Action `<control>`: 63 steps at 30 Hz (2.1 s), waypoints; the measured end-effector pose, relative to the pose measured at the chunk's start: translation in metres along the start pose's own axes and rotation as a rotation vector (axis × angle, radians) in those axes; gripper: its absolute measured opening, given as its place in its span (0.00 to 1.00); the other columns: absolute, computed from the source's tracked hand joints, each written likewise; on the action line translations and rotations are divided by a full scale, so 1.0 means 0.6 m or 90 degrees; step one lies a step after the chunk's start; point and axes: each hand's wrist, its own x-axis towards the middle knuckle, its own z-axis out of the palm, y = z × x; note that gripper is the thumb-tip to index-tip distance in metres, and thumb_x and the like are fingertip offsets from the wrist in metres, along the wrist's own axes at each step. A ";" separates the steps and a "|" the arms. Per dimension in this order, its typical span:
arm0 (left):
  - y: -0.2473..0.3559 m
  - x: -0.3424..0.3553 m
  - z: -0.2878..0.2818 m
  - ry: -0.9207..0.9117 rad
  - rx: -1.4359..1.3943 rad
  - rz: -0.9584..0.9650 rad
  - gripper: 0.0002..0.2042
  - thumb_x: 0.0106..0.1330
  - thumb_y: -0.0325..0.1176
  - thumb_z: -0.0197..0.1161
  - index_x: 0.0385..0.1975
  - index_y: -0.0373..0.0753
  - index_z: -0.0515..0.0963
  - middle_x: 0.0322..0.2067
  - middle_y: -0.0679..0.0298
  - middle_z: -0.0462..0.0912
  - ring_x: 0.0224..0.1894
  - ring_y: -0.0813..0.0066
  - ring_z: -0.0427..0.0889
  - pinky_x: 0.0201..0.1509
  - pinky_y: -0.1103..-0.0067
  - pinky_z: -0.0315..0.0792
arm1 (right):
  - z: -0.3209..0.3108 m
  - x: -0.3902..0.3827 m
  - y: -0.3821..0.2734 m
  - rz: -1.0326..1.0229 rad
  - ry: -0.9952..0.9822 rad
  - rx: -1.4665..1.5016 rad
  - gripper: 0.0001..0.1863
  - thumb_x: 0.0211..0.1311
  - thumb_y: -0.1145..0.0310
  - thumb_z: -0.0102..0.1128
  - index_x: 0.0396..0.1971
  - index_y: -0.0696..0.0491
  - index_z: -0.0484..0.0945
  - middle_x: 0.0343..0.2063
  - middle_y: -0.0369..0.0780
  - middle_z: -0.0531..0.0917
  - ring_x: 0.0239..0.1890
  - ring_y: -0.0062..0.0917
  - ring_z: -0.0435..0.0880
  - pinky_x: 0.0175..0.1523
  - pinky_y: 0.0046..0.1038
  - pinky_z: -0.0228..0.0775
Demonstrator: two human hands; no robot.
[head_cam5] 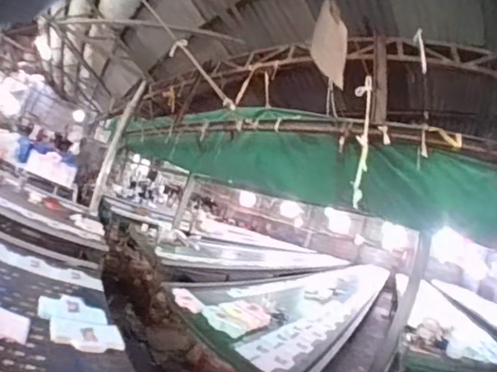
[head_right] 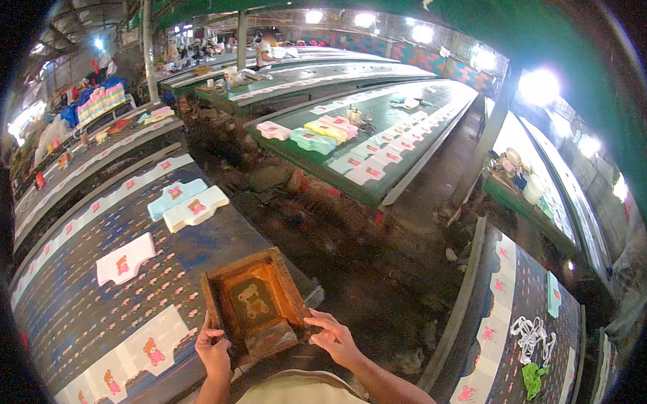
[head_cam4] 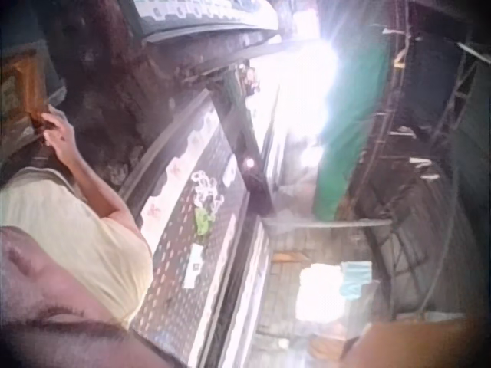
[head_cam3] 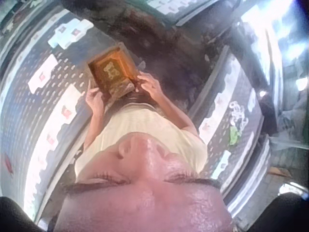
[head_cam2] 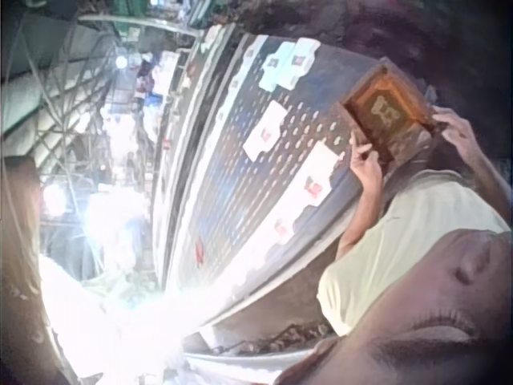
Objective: The person uses a wooden block with a teddy bear design to print onto a series of t-shirts laid out on a table. They repeatedly press the block onto each shirt, repositioning it between prints. The person occasionally lifts the block to check the design and continues printing across multiple shirts.
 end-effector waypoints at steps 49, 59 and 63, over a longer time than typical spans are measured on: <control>-0.265 0.318 0.629 0.105 0.073 -0.041 0.19 0.49 0.08 0.57 0.33 0.45 0.67 0.55 0.59 0.84 0.44 0.75 0.73 0.50 0.78 0.68 | -0.719 0.520 0.068 0.124 -0.053 -0.217 0.24 0.87 0.71 0.65 0.78 0.52 0.80 0.70 0.47 0.87 0.69 0.37 0.90 0.72 0.40 0.84; -0.395 0.344 0.901 -0.081 0.108 -0.152 0.21 0.48 0.12 0.60 0.37 0.48 0.72 0.43 0.71 0.77 0.40 0.77 0.75 0.52 0.78 0.71 | -0.932 0.462 0.108 0.105 0.065 -0.127 0.30 0.92 0.57 0.60 0.84 0.52 0.72 0.69 0.47 0.82 0.63 0.34 0.88 0.67 0.37 0.81; -0.438 0.370 1.093 -0.182 0.074 -0.147 0.20 0.50 0.12 0.63 0.36 0.46 0.71 0.34 0.74 0.68 0.32 0.82 0.70 0.40 0.81 0.67 | -1.083 0.408 0.098 0.025 0.150 -0.133 0.30 0.92 0.58 0.60 0.84 0.53 0.72 0.69 0.44 0.80 0.62 0.31 0.87 0.68 0.36 0.82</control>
